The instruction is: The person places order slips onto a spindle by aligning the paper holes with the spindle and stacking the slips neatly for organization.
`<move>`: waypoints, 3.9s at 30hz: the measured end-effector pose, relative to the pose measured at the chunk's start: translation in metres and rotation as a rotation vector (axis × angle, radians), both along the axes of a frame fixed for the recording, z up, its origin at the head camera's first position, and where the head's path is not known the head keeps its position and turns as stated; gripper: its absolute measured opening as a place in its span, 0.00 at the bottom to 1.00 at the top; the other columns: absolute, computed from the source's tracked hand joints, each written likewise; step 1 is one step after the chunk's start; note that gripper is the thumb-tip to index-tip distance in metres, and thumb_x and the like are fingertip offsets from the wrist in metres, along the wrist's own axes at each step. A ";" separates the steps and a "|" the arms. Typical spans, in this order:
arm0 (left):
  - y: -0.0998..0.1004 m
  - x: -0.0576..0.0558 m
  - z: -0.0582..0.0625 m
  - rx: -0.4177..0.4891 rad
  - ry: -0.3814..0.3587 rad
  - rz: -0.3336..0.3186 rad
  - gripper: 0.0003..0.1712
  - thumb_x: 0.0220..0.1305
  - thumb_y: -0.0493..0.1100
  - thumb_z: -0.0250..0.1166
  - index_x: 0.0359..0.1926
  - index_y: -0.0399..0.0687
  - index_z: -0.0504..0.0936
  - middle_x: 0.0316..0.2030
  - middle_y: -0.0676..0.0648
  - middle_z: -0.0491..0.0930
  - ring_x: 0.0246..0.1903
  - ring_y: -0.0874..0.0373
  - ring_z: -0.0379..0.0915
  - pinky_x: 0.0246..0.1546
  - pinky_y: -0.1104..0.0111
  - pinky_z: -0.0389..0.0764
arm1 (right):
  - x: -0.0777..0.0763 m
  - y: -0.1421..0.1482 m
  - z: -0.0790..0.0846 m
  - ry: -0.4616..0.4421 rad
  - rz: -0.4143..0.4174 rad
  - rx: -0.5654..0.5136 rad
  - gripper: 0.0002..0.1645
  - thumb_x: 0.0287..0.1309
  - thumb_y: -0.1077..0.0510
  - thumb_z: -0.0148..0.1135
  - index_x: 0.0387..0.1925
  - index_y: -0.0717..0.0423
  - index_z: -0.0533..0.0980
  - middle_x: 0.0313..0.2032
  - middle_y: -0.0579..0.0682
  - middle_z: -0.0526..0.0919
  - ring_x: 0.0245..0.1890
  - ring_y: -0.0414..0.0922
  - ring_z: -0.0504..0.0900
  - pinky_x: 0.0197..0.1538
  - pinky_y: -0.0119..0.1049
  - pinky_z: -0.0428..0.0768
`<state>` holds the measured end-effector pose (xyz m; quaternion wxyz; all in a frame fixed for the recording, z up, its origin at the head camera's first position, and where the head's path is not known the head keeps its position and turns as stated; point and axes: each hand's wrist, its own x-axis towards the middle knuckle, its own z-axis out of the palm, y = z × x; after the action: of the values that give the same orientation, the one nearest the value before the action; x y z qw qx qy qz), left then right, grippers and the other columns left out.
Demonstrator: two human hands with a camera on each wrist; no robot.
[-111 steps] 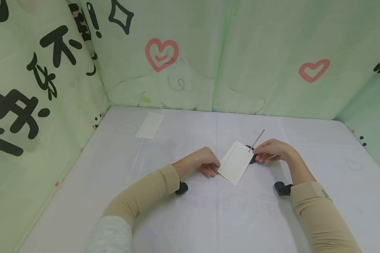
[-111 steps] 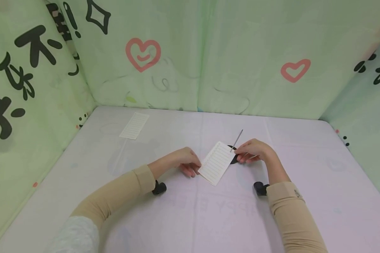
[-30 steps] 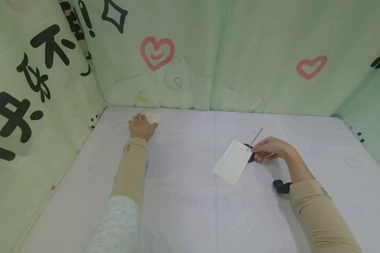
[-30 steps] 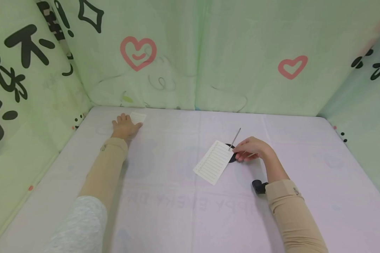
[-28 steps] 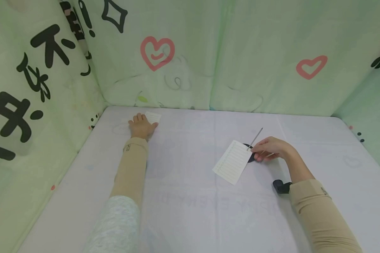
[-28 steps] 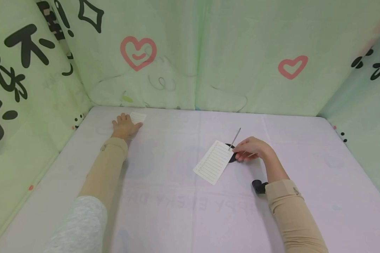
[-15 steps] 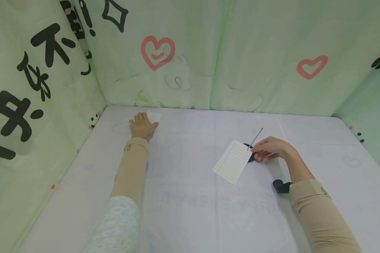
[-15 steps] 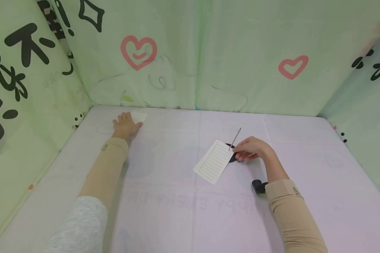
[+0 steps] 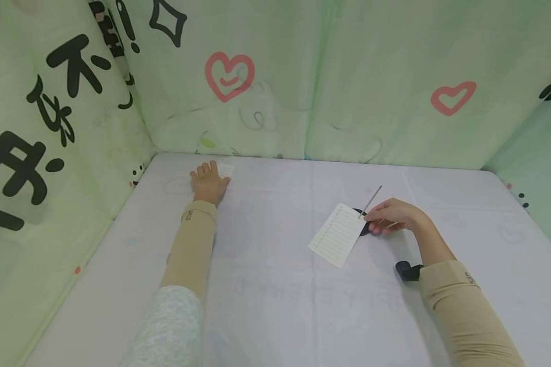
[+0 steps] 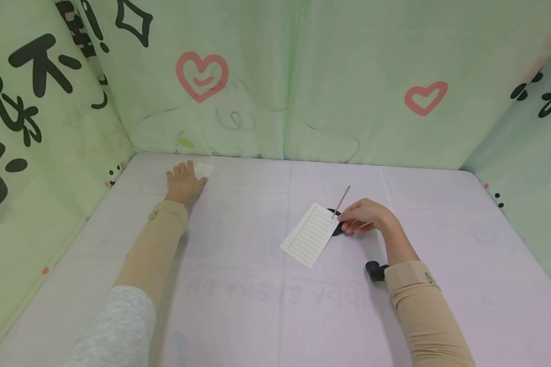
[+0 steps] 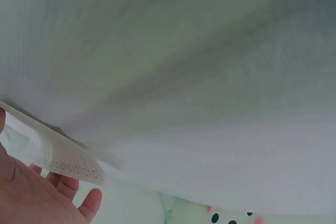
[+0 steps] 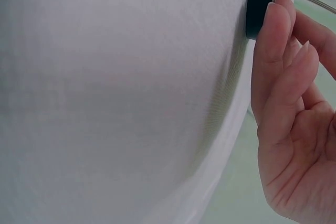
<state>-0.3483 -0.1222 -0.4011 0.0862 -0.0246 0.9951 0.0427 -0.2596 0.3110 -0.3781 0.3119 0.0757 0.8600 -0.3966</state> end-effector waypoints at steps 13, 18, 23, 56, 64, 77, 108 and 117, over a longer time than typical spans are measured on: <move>0.001 -0.002 0.000 -0.065 0.034 -0.057 0.37 0.70 0.53 0.44 0.68 0.36 0.41 0.60 0.30 0.56 0.60 0.38 0.52 0.62 0.49 0.53 | 0.002 -0.003 0.003 0.007 0.015 0.006 0.21 0.56 0.52 0.60 0.44 0.66 0.76 0.23 0.45 0.82 0.26 0.39 0.80 0.31 0.32 0.77; 0.003 -0.001 -0.001 -0.096 0.066 -0.101 0.32 0.71 0.43 0.43 0.68 0.35 0.41 0.59 0.30 0.57 0.60 0.38 0.54 0.62 0.49 0.53 | 0.002 -0.003 0.004 0.008 0.015 0.005 0.21 0.56 0.52 0.60 0.44 0.66 0.76 0.23 0.45 0.82 0.26 0.39 0.80 0.31 0.32 0.77; 0.005 -0.001 0.000 -0.107 0.101 -0.147 0.30 0.69 0.36 0.41 0.68 0.36 0.41 0.59 0.30 0.59 0.58 0.38 0.56 0.60 0.49 0.55 | 0.002 -0.003 0.003 0.012 0.016 0.006 0.21 0.56 0.52 0.60 0.44 0.66 0.75 0.23 0.45 0.82 0.26 0.39 0.80 0.31 0.32 0.77; 0.057 0.031 0.048 1.206 -0.318 0.225 0.16 0.56 0.33 0.63 0.45 0.41 0.71 0.34 0.47 0.76 0.32 0.55 0.75 0.32 0.69 0.75 | -0.001 0.000 0.000 -0.001 0.004 0.005 0.20 0.56 0.52 0.60 0.43 0.65 0.76 0.23 0.46 0.82 0.26 0.40 0.81 0.32 0.32 0.77; 0.077 0.051 0.049 1.267 -0.417 0.192 0.15 0.56 0.33 0.63 0.45 0.40 0.72 0.32 0.47 0.77 0.29 0.56 0.75 0.30 0.69 0.75 | 0.000 -0.003 0.004 0.009 0.021 0.029 0.19 0.57 0.53 0.59 0.43 0.65 0.76 0.23 0.46 0.82 0.26 0.40 0.81 0.32 0.33 0.77; 0.105 0.074 0.056 1.277 -0.501 0.132 0.16 0.55 0.34 0.64 0.46 0.41 0.73 0.32 0.46 0.78 0.30 0.55 0.76 0.27 0.70 0.77 | 0.012 0.009 0.032 0.137 0.055 0.077 0.29 0.61 0.50 0.55 0.53 0.70 0.69 0.35 0.54 0.83 0.34 0.45 0.81 0.38 0.35 0.80; 0.158 0.110 0.065 1.298 -0.594 -0.047 0.14 0.52 0.31 0.65 0.40 0.41 0.74 0.27 0.46 0.79 0.25 0.55 0.76 0.25 0.69 0.77 | 0.056 -0.036 0.077 0.380 0.000 -0.241 0.27 0.62 0.51 0.54 0.52 0.71 0.68 0.36 0.52 0.80 0.34 0.42 0.82 0.38 0.39 0.82; 0.166 0.112 0.061 1.274 -0.602 -0.051 0.15 0.53 0.32 0.65 0.43 0.41 0.75 0.28 0.46 0.80 0.28 0.53 0.76 0.24 0.70 0.76 | 0.055 -0.034 0.079 0.398 -0.019 -0.153 0.26 0.59 0.51 0.58 0.47 0.71 0.71 0.31 0.52 0.82 0.31 0.43 0.82 0.35 0.37 0.82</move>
<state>-0.2362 0.0437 -0.3405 0.3564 0.0433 0.7097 0.6062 -0.2051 0.2773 -0.2993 0.1369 -0.0199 0.8712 -0.4710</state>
